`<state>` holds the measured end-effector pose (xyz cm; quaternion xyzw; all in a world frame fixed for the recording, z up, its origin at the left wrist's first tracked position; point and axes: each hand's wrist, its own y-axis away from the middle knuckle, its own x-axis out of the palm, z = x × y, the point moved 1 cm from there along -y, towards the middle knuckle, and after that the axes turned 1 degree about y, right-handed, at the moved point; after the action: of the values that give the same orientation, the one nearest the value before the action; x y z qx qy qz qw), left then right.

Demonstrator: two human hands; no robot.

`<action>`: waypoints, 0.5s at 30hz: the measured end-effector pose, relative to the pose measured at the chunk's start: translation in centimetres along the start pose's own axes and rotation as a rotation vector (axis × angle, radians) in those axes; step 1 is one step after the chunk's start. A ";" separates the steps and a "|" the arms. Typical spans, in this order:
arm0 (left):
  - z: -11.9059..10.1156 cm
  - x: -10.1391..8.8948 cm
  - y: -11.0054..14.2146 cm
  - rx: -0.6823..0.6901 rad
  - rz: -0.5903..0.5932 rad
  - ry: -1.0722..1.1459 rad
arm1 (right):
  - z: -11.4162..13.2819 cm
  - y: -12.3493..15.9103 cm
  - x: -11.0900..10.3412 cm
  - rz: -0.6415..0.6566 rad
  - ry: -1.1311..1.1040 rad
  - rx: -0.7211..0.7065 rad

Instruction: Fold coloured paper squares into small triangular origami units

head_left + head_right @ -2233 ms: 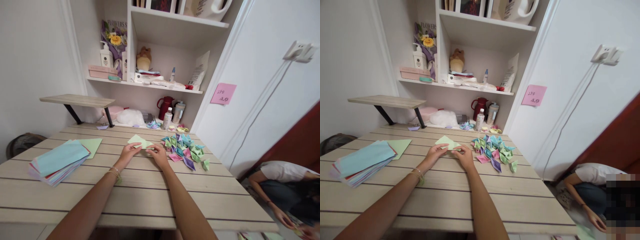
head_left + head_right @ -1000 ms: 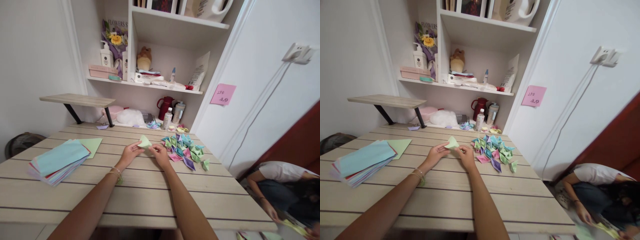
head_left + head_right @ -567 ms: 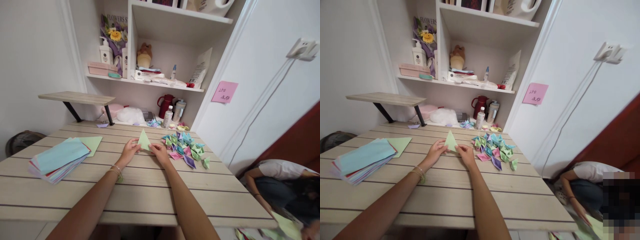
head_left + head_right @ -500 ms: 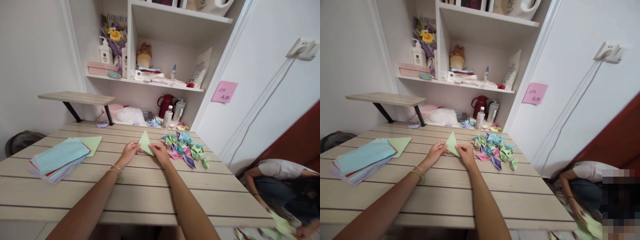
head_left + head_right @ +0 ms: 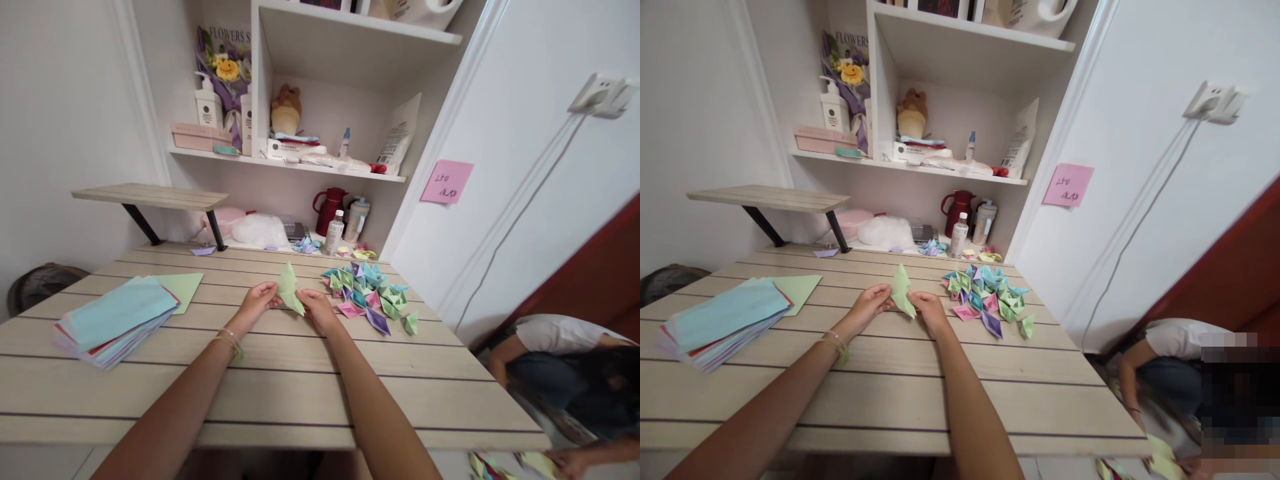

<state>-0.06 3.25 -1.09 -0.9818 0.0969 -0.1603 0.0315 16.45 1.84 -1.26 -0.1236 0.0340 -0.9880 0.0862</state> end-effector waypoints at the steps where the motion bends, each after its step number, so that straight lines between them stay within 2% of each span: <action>1: 0.0 0.0 0.0 0.000 0.007 0.010 | 0.1 0.1 0.1 0.024 -0.020 0.022; 7: -0.1 0.1 0.1 -0.005 0.040 0.045 | 0.6 0.4 0.1 0.071 -0.108 0.099; 15: -0.4 0.4 0.3 -0.013 0.033 0.061 | 0.9 0.8 0.3 0.215 -0.153 0.144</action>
<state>0.16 2.88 -0.64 -0.9749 0.1150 -0.1890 0.0248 16.48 0.94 -0.40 -0.1878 -0.0307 -0.9606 0.2025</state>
